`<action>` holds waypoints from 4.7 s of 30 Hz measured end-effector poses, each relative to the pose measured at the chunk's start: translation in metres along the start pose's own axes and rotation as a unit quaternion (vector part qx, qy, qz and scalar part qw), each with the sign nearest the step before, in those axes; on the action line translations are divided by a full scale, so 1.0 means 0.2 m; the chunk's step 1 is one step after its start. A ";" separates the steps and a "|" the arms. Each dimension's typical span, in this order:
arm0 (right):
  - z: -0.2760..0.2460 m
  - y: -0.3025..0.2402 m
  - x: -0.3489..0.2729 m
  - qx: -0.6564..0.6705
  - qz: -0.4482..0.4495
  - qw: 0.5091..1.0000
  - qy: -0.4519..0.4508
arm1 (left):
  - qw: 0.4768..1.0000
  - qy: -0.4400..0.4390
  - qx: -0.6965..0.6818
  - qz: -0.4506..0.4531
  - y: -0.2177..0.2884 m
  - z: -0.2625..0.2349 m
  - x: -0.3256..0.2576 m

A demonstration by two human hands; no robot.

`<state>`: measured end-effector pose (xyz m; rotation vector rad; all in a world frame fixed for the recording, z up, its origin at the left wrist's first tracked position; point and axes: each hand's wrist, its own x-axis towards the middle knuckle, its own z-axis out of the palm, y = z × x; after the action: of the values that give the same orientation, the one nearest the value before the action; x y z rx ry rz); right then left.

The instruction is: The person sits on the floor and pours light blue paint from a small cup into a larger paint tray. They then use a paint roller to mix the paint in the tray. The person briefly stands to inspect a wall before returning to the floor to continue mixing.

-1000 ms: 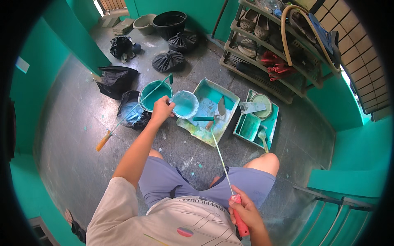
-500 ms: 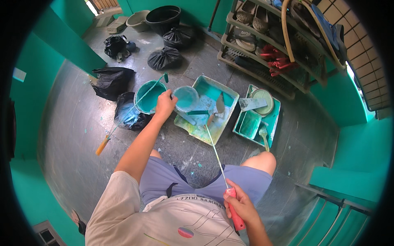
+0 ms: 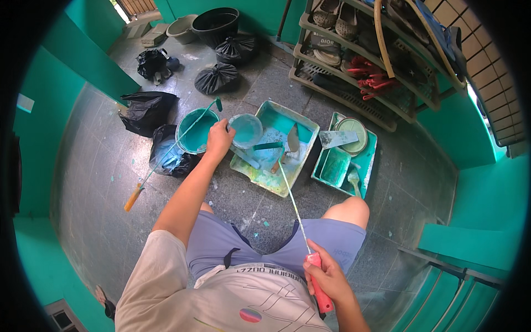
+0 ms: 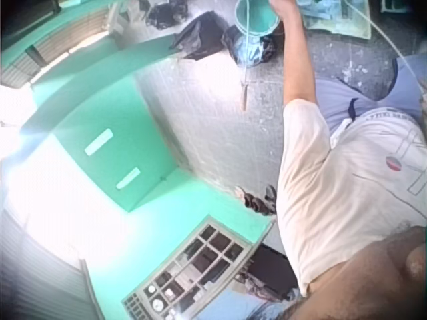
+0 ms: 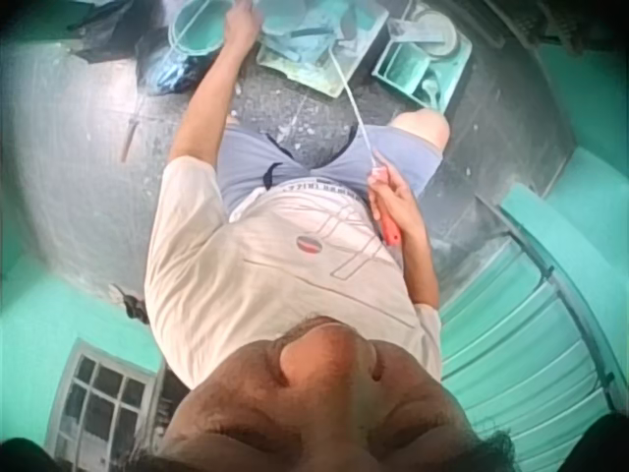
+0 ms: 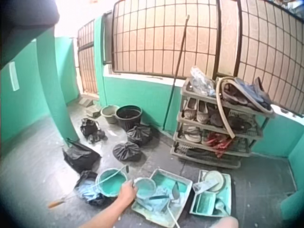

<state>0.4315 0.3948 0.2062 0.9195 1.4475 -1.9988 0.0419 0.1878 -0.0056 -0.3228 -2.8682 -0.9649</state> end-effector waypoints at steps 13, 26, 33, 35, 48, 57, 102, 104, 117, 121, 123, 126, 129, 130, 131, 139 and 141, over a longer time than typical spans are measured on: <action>0.00 0.01 0.00 0.007 0.001 1.000 -0.007 | 0.999 -0.012 0.036 -0.015 0.04 -0.02 -0.03; -0.02 0.02 0.01 -0.005 -0.023 0.999 -0.024 | 0.998 0.011 0.058 0.018 0.03 -0.04 -0.01; -0.02 0.01 0.01 0.003 -0.010 1.000 -0.023 | 0.995 0.009 0.088 0.039 0.07 -0.06 -0.01; -0.02 0.01 0.01 0.008 -0.007 1.000 -0.024 | 0.994 0.011 0.096 0.046 0.06 -0.05 -0.01; -0.02 0.01 0.03 0.014 -0.005 1.000 -0.012 | 0.990 -0.007 0.120 0.072 0.06 -0.03 -0.02; -0.02 0.00 0.04 0.022 -0.004 0.999 -0.026 | 0.986 -0.027 0.140 0.082 0.08 -0.02 -0.02; -0.04 0.04 0.02 0.023 -0.003 0.999 -0.039 | 0.980 -0.065 0.138 0.128 0.31 0.13 0.03; -0.03 0.03 0.02 0.025 0.000 0.999 -0.036 | 0.979 -0.074 0.134 0.133 0.35 0.13 0.03; -0.02 0.01 0.04 -0.037 0.003 0.999 -0.013 | 0.993 0.010 0.106 0.052 0.20 0.03 0.06; -0.02 0.01 0.20 -0.056 0.019 0.998 -0.008 | 0.999 0.046 -0.015 0.006 0.02 -0.19 0.03; -0.03 0.02 0.24 -0.057 0.032 0.998 0.001 | 0.980 0.000 -0.175 -0.096 0.01 -0.36 -0.04; -0.06 0.03 0.28 -0.071 0.057 0.996 0.015 | 0.967 0.041 -0.209 -0.137 -0.13 -0.60 -0.17; -0.07 -0.02 0.41 -0.082 0.059 0.995 0.016 | 0.963 0.066 -0.207 -0.162 -0.31 -0.81 -0.32; -0.04 -0.02 0.40 -0.091 0.065 0.994 0.021 | 0.955 0.075 -0.224 -0.181 -0.38 -0.85 -0.38; -0.01 -0.03 0.40 -0.100 0.068 0.992 0.022 | 0.947 0.087 -0.238 -0.199 -0.44 -0.91 -0.45; 0.06 -0.05 0.46 -0.091 0.080 0.991 0.054 | 0.899 0.159 -0.252 -0.322 -0.74 -1.16 -1.02; 0.04 -0.04 0.36 -0.117 0.093 0.988 0.046 | 0.877 0.174 -0.276 -0.353 -0.85 -1.17 -1.17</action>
<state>0.3769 0.3891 0.1586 1.0132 1.5457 -1.6325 0.2361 -0.1259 0.0425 0.8488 -2.3123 -1.7291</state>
